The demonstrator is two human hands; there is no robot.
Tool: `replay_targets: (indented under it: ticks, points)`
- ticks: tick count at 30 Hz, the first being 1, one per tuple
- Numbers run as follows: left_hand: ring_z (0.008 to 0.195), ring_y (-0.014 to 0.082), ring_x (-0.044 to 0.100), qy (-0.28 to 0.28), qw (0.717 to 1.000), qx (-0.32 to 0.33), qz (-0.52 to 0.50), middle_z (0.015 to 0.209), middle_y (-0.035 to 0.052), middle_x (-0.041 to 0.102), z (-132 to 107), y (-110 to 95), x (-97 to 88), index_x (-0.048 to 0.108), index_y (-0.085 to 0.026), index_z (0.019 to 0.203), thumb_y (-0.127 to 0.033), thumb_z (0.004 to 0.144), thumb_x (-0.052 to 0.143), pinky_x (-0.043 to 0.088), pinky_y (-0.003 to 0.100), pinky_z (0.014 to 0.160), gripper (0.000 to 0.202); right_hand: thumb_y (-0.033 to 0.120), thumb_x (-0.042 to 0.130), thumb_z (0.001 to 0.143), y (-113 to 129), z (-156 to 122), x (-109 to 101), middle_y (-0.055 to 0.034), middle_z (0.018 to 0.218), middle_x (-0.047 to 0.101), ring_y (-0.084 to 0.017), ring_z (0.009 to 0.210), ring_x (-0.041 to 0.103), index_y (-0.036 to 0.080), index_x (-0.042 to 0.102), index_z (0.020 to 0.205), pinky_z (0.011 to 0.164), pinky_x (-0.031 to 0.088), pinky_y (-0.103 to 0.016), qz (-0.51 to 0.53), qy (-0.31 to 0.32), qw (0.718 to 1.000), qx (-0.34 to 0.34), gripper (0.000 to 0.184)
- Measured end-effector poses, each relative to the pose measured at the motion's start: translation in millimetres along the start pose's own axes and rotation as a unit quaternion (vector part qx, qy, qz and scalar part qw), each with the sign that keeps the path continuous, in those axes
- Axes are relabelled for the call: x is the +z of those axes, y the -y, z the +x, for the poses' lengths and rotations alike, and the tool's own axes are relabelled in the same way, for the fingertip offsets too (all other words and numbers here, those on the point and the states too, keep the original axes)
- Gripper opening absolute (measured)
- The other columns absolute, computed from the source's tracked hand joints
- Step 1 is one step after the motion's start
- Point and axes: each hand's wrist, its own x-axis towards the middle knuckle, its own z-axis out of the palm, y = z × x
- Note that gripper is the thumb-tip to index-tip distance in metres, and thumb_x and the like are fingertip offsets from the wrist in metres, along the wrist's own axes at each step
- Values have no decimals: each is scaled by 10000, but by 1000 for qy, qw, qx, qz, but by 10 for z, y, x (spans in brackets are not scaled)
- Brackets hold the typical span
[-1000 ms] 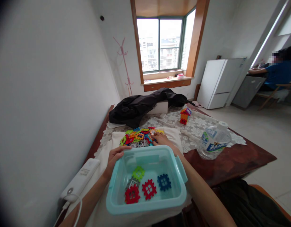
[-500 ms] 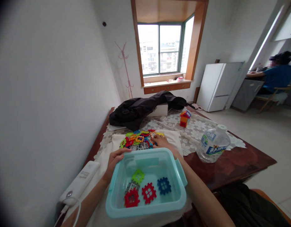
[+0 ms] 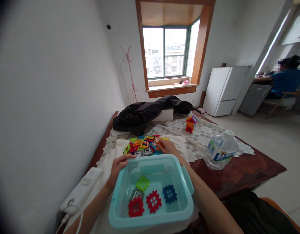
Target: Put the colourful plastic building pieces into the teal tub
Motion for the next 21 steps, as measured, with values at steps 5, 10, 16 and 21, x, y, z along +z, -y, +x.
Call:
replay_targets:
  ticks: [5,10,16,21]
  points:
    - [977,280,700,-1,1000,0,-4,1026,87,811,-9,-32,15,864,-172,1026,-359,838,659,525,334,847,335,450,652,861,38,-23,15,-70,934,737,-312,873,643,315,698,1035,880,515,-477,46,-44,998,-11,225]
    - [957,268,697,-1,1000,-2,-12,1009,81,811,-6,-41,21,867,-177,1026,-353,834,658,513,323,831,334,475,631,914,69,-15,27,-84,1052,744,-299,945,674,273,673,1153,869,554,-462,98,-18,994,-32,316]
    - [954,282,708,-3,1000,5,-1,1010,88,823,-6,-88,36,872,-172,1000,-366,820,661,520,339,840,338,413,736,847,-55,-28,124,-96,1060,738,-334,1006,661,275,710,1004,984,508,-508,14,45,997,-60,211]
    - [888,264,714,-1,1000,0,-1,984,85,833,-4,-86,40,872,-170,1012,-356,823,660,528,326,787,339,409,764,831,-153,-72,184,-124,1267,716,-371,1178,646,256,695,1197,1087,463,-539,-8,63,996,-54,403]
